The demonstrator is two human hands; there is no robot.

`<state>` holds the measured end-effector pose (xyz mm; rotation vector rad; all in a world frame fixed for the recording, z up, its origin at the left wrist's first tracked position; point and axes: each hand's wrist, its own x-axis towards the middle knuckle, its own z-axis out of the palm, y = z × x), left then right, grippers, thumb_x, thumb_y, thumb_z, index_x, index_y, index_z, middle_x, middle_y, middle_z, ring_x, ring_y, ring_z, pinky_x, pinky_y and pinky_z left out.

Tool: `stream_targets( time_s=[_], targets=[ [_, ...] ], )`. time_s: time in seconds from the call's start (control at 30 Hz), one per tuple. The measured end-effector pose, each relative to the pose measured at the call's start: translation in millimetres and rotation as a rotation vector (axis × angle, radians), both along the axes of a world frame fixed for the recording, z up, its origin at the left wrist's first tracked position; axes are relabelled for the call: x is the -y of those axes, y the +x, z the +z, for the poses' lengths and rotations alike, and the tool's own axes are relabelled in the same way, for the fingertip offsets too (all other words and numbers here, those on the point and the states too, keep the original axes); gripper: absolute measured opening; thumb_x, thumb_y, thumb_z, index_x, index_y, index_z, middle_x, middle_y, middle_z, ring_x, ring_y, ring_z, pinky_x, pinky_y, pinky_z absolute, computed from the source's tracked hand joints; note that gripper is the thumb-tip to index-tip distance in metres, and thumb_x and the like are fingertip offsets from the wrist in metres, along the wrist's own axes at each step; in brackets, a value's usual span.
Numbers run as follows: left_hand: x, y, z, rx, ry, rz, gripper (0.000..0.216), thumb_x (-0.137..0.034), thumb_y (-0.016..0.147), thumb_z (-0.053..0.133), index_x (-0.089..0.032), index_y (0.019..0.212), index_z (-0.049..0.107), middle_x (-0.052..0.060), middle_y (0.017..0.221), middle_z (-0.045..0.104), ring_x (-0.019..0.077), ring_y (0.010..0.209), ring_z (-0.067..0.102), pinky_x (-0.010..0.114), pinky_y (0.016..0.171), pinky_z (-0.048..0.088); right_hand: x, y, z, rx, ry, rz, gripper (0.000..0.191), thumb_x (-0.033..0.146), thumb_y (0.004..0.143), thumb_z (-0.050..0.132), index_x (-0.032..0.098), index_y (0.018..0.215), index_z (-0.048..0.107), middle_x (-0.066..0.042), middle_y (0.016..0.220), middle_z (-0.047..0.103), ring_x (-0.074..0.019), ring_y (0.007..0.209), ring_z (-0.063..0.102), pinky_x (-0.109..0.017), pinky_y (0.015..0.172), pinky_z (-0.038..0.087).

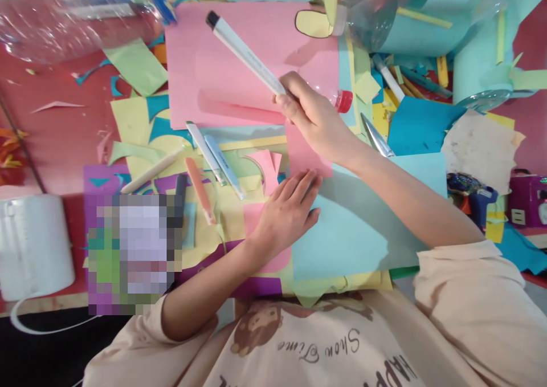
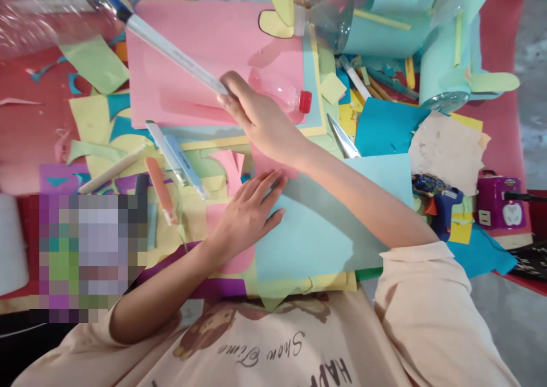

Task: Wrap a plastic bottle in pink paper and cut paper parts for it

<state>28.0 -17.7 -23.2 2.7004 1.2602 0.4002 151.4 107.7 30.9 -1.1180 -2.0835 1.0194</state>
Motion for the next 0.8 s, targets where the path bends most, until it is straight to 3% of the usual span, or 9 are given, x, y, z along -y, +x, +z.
stream_targets(
  time_s=[0.23,0.33,0.4,0.5,0.57,0.7,0.77,0.8],
  targets=[
    [-0.2,-0.6,0.3,0.002,0.003,-0.009,0.046,-0.025,0.091,0.049,-0.004,0.131,0.048,0.020,0.133,0.057,0.0310,0.123,0.054,0.044,0.100,0.048,7.8,-3.9,-10.8,-0.063,0.135,0.000,0.019,0.033,0.102,0.027,0.023,0.089,0.034,0.005,0.069,0.027,-0.0095,0.059,0.031,-0.021,0.060,0.031],
    [0.2,-0.6,-1.0,0.037,-0.050,-0.003,0.047,-0.024,0.091,0.048,-0.006,0.134,0.045,0.021,0.136,0.054,0.0309,0.126,0.052,0.046,0.102,0.046,6.8,-4.5,-12.9,-0.111,0.102,0.001,0.018,0.037,0.102,0.028,0.023,0.093,0.037,0.005,0.069,0.030,-0.0095,0.059,0.034,-0.021,0.060,0.033],
    [0.3,-0.5,-1.9,0.059,-0.081,0.001,0.048,-0.024,0.091,0.047,-0.008,0.136,0.044,0.020,0.138,0.052,0.0310,0.127,0.051,0.047,0.103,0.045,4.7,-4.1,-14.1,-0.179,0.034,0.056,0.020,0.042,0.101,0.029,0.024,0.097,0.037,0.005,0.073,0.040,-0.0094,0.061,0.041,-0.021,0.061,0.038],
    [0.1,-0.6,-2.1,0.052,-0.080,-0.001,0.047,-0.024,0.092,0.047,-0.008,0.135,0.045,0.020,0.137,0.053,0.0312,0.126,0.052,0.048,0.103,0.045,0.4,-0.9,-13.5,-0.365,-0.019,0.150,0.023,0.046,0.100,0.032,0.024,0.098,0.039,0.000,0.093,0.055,-0.0096,0.084,0.055,-0.023,0.082,0.047],
    [0.0,-0.7,-1.6,0.030,-0.050,-0.005,0.046,-0.025,0.092,0.046,-0.006,0.134,0.046,0.020,0.136,0.054,0.0308,0.124,0.053,0.047,0.102,0.045,-1.9,4.1,-10.0,-0.442,0.000,0.152,0.021,0.042,0.100,0.036,0.023,0.096,0.043,-0.002,0.102,0.057,-0.0104,0.100,0.056,-0.026,0.098,0.042],
    [-0.2,-1.0,-0.8,0.010,-0.030,-0.010,0.047,-0.025,0.092,0.047,-0.006,0.135,0.045,0.018,0.136,0.055,0.0300,0.124,0.053,0.044,0.103,0.045,-2.4,21.9,-0.5,-0.454,0.068,0.018,0.019,0.035,0.098,0.042,0.025,0.095,0.058,-0.001,0.111,0.062,-0.0140,0.118,0.051,-0.029,0.106,0.038],
    [-0.3,-1.4,-1.2,0.026,-0.054,-0.012,0.048,-0.025,0.092,0.046,-0.007,0.136,0.043,0.019,0.137,0.054,0.0302,0.126,0.051,0.045,0.103,0.044,0.9,33.1,2.4,-0.467,0.067,-0.103,0.022,0.041,0.096,0.045,0.030,0.095,0.065,0.002,0.111,0.063,-0.0160,0.112,0.055,-0.029,0.097,0.046],
    [-0.3,-1.5,-1.4,0.032,-0.065,-0.013,0.048,-0.025,0.092,0.046,-0.007,0.137,0.043,0.019,0.137,0.053,0.0302,0.127,0.051,0.045,0.103,0.044,4.0,38.8,3.2,-0.471,0.031,-0.177,0.024,0.045,0.094,0.047,0.032,0.095,0.066,0.002,0.106,0.064,-0.0162,0.098,0.059,-0.029,0.085,0.050]
  ],
)
